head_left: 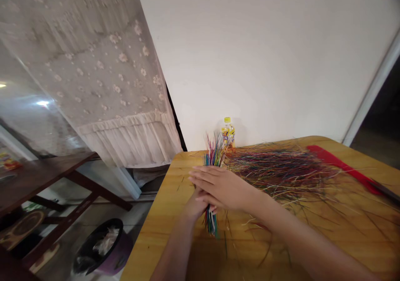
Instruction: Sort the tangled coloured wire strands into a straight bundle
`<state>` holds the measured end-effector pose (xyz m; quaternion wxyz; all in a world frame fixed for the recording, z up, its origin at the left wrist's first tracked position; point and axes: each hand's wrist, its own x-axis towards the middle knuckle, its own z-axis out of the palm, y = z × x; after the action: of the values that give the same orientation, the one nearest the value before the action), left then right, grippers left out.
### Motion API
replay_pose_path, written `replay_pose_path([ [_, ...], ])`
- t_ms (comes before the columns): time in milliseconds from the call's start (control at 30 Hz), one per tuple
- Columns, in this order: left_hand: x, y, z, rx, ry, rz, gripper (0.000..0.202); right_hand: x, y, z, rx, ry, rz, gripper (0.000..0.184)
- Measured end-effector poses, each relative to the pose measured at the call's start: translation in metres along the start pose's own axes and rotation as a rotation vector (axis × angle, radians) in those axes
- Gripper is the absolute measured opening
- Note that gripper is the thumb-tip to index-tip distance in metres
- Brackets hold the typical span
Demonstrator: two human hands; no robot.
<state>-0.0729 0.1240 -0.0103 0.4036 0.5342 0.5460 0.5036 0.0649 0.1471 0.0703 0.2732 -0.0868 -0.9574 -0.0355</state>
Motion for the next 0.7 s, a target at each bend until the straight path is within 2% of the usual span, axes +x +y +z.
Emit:
replay_pose_path([
  [167,0.002,0.000,0.007,-0.154,-0.099,0.002,0.006,-0.005,0.009,0.009,0.134,0.024,0.039,0.042],
  [267,0.002,0.011,0.010,-0.190,-0.162,-0.029,0.019,-0.007,0.011,0.005,0.310,0.076,0.026,0.038],
  [333,0.003,0.020,0.012,-0.248,-0.176,-0.058,0.026,-0.012,0.016,0.003,0.476,0.187,0.061,0.033],
  [400,0.006,0.026,0.013,-0.361,-0.153,-0.108,0.030,-0.017,0.026,0.006,0.636,0.420,0.229,0.028],
  [467,0.009,0.028,0.012,-0.501,-0.137,-0.192,0.035,-0.021,0.038,0.013,0.742,0.695,0.526,0.025],
  [500,0.011,0.028,0.012,-0.551,-0.137,-0.237,0.036,-0.023,0.043,0.018,0.788,0.767,0.682,0.027],
  [533,0.012,0.027,0.011,-0.580,-0.136,-0.275,0.037,-0.023,0.047,0.024,0.851,0.750,0.811,0.030],
  [567,0.013,0.026,0.011,-0.596,-0.132,-0.304,0.036,-0.024,0.049,0.030,0.933,0.658,0.904,0.033],
  [667,0.016,0.019,0.011,-0.611,-0.093,-0.338,0.025,-0.021,0.049,0.049,1.203,0.197,0.981,0.039],
  [700,0.016,0.018,0.012,-0.617,-0.079,-0.339,0.020,-0.021,0.048,0.054,1.255,0.113,0.993,0.040],
])
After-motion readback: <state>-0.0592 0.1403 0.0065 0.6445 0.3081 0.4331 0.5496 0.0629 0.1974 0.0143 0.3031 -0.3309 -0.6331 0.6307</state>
